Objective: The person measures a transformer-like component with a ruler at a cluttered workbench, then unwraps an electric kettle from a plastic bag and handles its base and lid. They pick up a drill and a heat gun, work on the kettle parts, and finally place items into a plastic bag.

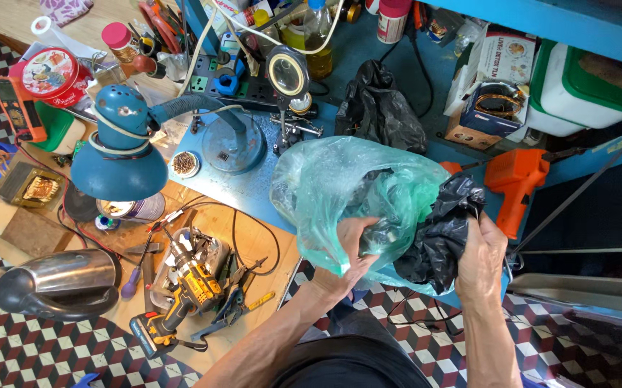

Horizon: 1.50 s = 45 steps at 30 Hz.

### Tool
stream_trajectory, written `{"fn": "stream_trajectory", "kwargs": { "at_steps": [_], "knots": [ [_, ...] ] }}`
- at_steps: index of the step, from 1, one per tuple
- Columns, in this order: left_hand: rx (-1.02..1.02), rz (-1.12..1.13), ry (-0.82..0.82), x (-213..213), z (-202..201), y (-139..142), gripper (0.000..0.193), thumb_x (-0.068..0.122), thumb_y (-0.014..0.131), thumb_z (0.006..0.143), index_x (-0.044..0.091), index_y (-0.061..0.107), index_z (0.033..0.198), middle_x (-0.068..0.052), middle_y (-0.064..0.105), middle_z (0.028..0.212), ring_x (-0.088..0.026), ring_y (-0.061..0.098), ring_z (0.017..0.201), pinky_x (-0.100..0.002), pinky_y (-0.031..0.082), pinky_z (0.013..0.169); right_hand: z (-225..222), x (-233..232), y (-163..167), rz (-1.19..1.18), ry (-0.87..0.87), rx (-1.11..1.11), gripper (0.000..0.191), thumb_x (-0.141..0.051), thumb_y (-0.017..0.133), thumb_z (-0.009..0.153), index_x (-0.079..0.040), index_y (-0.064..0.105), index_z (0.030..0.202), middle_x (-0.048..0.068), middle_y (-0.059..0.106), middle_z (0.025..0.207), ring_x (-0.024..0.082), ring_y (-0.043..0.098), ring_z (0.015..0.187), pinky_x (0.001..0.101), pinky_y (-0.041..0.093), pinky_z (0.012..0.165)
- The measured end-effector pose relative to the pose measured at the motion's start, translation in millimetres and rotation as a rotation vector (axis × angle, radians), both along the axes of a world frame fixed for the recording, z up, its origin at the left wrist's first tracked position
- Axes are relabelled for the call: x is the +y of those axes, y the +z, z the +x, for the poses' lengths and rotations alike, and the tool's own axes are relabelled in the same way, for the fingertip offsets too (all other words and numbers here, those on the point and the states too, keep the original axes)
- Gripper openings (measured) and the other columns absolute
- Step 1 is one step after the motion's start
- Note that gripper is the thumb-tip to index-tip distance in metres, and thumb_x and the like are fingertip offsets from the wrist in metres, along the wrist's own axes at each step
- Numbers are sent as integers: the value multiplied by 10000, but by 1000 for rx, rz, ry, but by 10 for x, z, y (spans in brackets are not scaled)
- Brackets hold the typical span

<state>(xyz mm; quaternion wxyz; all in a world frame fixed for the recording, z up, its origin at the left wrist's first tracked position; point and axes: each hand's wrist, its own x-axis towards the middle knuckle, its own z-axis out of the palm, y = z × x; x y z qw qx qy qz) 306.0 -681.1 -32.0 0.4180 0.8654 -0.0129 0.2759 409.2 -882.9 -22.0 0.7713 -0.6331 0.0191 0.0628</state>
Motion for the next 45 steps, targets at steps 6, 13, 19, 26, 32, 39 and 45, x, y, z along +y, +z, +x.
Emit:
{"fn": "stream_trajectory", "kwargs": {
  "at_steps": [6, 13, 19, 26, 32, 39, 45],
  "knots": [
    [187, -122, 23, 31, -58, -107, 500, 171, 859, 793, 20, 599, 1192, -149, 677, 1033, -293, 692, 931, -397, 538, 791, -37, 80, -22, 45, -21, 10, 261, -136, 509, 1098, 30, 667, 1223, 28, 714, 1033, 90, 675, 860, 233, 553, 788],
    [226, -476, -157, 59, -20, -248, 562, 106, 786, 820, -5, 539, 1312, -133, 663, 1220, -210, 661, 1156, -347, 519, 990, -49, 260, 22, -30, -38, -38, 254, -126, 517, 1093, 40, 685, 1186, 11, 693, 998, 69, 613, 841, 232, 514, 772],
    [293, -571, -105, 34, 100, -131, 496, 100, 754, 852, -6, 544, 1289, -143, 676, 1170, -196, 668, 1086, -333, 522, 966, -61, 450, 224, -323, -47, -273, 272, -113, 520, 1115, 74, 683, 1226, 23, 630, 959, 74, 497, 854, 270, 450, 776],
    [498, -99, -320, 357, 318, 17, 656, 259, 817, 772, 24, 545, 1321, -207, 638, 1254, -353, 629, 1200, -412, 478, 1044, -206, 482, 220, -788, 288, -341, 342, -138, 619, 909, -7, 668, 1222, 212, 725, 930, 289, 716, 843, 385, 548, 770],
    [493, -114, -332, 1591, 943, 59, 562, 327, 595, 1002, 94, 491, 1503, -200, 627, 1446, -341, 598, 1325, -415, 492, 1116, 34, 598, 190, -1129, 316, -606, 324, -219, 622, 913, -71, 694, 1193, 249, 721, 1095, 451, 674, 1001, 526, 522, 889],
    [767, 782, -172, 1667, 734, 426, 849, 268, 788, 800, 109, 416, 1546, -149, 457, 1577, -333, 421, 1463, -416, 316, 1244, 153, 797, 472, -1305, 281, -327, 556, -248, 582, 934, -74, 544, 1460, 327, 685, 1013, 501, 654, 945, 571, 496, 875],
    [1067, 871, -117, 1712, 408, 417, 1364, 353, 1025, 548, 0, 181, 1560, -240, 224, 1621, -386, 187, 1512, -424, 149, 1256, 179, 1053, 430, -1284, 308, -460, 525, -229, 577, 933, -22, 574, 1415, 325, 696, 973, 503, 675, 899, 579, 523, 832]
  ]
}}
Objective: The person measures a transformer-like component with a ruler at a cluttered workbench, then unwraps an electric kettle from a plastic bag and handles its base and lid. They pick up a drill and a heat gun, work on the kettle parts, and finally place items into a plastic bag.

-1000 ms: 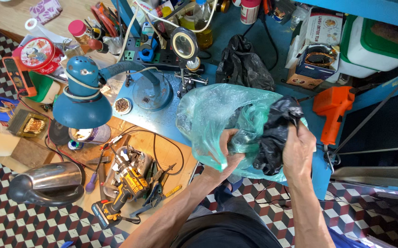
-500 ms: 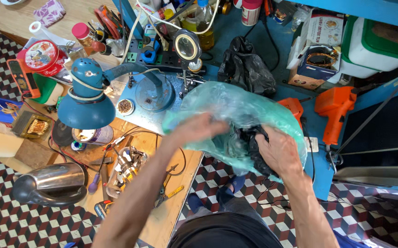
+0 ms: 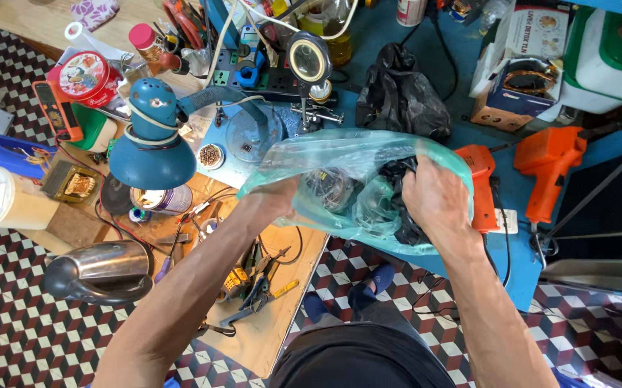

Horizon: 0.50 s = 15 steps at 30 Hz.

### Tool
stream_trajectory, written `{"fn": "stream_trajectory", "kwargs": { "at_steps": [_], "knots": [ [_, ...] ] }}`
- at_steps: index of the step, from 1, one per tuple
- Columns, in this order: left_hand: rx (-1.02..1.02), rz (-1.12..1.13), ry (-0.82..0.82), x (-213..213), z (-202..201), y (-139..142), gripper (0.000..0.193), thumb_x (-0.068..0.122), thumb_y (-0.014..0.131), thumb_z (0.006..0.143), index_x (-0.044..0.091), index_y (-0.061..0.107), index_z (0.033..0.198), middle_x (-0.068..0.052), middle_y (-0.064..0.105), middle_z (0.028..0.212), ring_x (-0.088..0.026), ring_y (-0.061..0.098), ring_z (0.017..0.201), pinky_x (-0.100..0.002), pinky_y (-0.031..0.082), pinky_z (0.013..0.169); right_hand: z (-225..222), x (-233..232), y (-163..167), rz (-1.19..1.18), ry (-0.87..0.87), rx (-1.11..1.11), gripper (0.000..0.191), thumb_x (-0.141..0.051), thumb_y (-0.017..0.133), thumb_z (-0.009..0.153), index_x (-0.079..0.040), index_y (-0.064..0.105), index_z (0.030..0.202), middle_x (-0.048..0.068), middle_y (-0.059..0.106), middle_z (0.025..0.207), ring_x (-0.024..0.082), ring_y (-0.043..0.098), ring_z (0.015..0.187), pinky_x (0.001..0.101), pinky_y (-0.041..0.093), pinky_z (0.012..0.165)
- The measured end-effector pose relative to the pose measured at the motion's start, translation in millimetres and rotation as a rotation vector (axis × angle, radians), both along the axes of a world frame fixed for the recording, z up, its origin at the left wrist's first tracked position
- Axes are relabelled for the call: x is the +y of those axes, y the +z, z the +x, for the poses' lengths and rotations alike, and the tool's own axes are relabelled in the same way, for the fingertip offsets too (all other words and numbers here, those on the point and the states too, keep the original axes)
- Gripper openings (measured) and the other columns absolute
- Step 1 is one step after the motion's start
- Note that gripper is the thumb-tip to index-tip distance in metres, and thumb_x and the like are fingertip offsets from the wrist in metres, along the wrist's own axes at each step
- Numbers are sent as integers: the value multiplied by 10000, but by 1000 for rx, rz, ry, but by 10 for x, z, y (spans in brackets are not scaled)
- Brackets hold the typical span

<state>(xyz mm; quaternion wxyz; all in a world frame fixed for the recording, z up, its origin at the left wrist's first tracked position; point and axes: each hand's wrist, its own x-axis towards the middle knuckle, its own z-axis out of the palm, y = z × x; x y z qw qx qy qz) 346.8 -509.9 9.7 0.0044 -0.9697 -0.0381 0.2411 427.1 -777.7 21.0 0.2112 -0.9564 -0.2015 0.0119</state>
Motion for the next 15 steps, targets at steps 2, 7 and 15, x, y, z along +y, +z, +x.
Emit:
{"fn": "stream_trajectory", "kwargs": {
  "at_steps": [2, 7, 15],
  "knots": [
    [-38, -61, 30, 67, 29, -82, 1350, 304, 1030, 534, -16, 192, 1543, -241, 241, 1616, -381, 196, 1514, -419, 146, 1262, 127, 113, -4, -55, -26, 95, 496, -252, 577, 952, -14, 581, 1387, 326, 696, 964, 503, 676, 904, 581, 528, 849],
    [14, -182, 27, 260, 105, -110, 1144, 378, 873, 705, 27, 223, 1579, -224, 355, 1595, -355, 313, 1504, -443, 206, 1263, 362, 211, 43, -103, -8, 101, 466, -295, 606, 948, 7, 622, 1302, 338, 689, 1036, 513, 663, 971, 591, 517, 882],
    [231, -485, 492, -5, 0, -233, 1125, 750, 481, 897, 120, 57, 1727, -396, 585, 1424, -552, 540, 1326, -471, 523, 1130, 443, 234, 0, -97, -12, 136, 538, -292, 613, 934, 42, 574, 1353, 353, 684, 1041, 508, 662, 974, 570, 508, 887]
  ]
}}
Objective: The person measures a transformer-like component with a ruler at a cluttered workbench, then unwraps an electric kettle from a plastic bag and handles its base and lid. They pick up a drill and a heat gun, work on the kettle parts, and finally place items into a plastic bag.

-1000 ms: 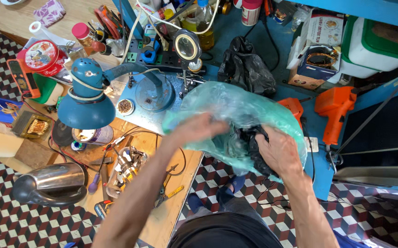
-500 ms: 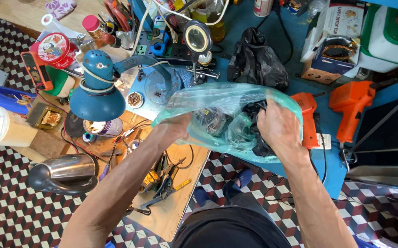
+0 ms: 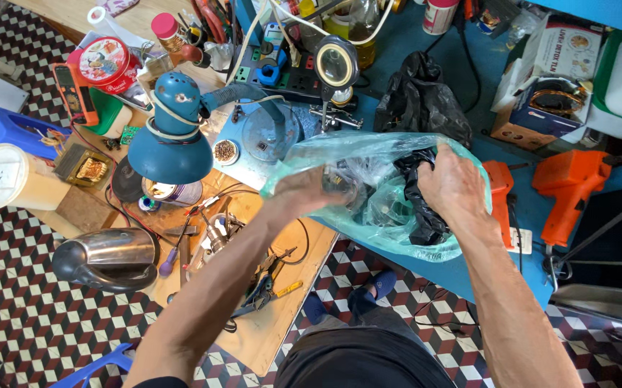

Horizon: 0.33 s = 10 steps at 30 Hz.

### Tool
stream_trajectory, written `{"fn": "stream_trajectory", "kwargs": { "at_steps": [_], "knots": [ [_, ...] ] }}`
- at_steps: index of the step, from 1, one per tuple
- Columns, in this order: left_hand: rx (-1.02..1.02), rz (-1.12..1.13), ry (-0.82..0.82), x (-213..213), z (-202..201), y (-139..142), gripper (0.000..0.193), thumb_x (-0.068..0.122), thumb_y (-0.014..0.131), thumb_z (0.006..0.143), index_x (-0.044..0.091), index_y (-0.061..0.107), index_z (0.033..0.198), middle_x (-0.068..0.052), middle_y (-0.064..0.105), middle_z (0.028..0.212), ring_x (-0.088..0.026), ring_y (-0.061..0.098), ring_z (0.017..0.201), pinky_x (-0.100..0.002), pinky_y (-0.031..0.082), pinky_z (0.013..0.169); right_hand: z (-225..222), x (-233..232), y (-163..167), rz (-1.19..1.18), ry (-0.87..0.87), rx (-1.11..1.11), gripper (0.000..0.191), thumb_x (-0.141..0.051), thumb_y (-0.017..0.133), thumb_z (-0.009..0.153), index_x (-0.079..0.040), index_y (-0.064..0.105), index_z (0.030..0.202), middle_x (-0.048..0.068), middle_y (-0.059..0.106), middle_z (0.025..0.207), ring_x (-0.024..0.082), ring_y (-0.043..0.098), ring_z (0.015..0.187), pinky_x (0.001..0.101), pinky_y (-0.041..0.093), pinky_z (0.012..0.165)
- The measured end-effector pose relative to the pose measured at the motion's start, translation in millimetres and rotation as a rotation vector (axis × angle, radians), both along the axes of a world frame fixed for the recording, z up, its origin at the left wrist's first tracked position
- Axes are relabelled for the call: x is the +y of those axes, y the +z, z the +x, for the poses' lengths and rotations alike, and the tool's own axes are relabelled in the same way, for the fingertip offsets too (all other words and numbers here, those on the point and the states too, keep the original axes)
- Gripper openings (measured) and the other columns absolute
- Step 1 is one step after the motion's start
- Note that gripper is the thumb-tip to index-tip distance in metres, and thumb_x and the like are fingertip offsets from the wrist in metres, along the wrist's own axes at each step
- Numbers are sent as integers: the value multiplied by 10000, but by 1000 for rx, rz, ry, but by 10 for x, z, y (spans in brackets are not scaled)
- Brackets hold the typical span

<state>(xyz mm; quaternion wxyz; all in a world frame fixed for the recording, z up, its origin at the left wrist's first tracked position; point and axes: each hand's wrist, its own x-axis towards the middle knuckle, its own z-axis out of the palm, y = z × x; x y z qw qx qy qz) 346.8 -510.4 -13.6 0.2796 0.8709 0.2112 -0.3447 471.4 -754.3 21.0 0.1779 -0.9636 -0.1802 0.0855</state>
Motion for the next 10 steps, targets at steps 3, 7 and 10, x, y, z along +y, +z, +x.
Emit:
{"fn": "stream_trajectory", "kwargs": {
  "at_steps": [3, 7, 10],
  "knots": [
    [-565, 263, -265, 16, 29, -188, 1253, 657, 781, 778, -13, 55, 1549, -340, 138, 1624, -486, 143, 1507, -552, 124, 1172, 27, -3, -35, -14, -6, 16, 495, -298, 609, 944, 43, 606, 1303, 352, 685, 1056, 503, 661, 996, 562, 505, 914],
    [-477, -101, -75, 257, -49, -376, 1176, 427, 849, 742, 83, 125, 1602, -228, 283, 1624, -387, 313, 1497, -439, 262, 1226, 62, -1, -76, 8, 13, 17, 450, -295, 609, 941, 49, 639, 1231, 345, 682, 1081, 506, 648, 1026, 564, 497, 928],
    [-548, -354, -29, 351, -71, -472, 1132, 351, 836, 740, 115, 157, 1615, -213, 322, 1635, -365, 384, 1495, -430, 362, 1185, 72, 13, -78, 5, 14, 27, 446, -299, 605, 946, 29, 645, 1246, 338, 680, 1104, 507, 644, 1038, 561, 494, 941]
  ]
}}
